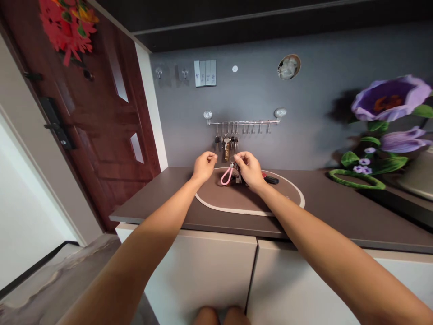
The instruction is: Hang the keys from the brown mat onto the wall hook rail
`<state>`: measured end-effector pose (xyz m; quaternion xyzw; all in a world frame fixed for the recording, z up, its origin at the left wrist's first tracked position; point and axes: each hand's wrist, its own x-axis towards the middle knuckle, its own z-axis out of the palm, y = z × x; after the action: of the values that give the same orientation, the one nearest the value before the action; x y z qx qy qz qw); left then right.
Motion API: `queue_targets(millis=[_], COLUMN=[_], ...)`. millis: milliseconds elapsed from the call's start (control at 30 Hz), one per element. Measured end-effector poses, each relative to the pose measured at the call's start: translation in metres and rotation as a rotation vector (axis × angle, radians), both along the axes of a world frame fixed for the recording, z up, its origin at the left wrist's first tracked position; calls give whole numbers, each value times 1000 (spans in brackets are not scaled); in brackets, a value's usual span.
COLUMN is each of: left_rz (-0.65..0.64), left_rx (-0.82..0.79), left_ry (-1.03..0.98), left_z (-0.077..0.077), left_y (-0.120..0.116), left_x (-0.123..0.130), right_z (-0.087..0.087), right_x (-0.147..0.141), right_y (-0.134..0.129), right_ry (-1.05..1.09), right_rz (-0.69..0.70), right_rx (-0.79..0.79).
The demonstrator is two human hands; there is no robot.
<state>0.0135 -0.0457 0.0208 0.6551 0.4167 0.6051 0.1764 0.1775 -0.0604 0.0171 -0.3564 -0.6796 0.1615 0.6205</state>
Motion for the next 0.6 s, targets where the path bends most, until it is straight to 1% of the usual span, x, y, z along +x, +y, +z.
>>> queue_targets(millis=[67,100,200,267,333,433,500,600], left_rz=[-105,-165,-325,-390,-417,-421,-422,-412], left_rx=[73,85,61,28,-24,-123,-172,-198], left_ry=[28,39,57,37,-23,-148,-217,-288], left_z=[3,4,4,3,1,0,0,-1], left_y=[-6,-9,-15,-16,-16,-14,-13,-10], left_x=[3,5,11,13,15,15,15,15], right_z=[1,1,0,-2,-3,-4,-5,-6], right_x=[0,-1,-3,-3,-4,-4,-5,-7], right_y=[-1,-1,-1,-1,0,1,0,-1], right_ry=[20,25,25,18,10,15,47,129], right_rz=[30,53,116,135,149,196,245,323], right_rx=[-21,-37,-63,-56,-59,-107,-152,-220])
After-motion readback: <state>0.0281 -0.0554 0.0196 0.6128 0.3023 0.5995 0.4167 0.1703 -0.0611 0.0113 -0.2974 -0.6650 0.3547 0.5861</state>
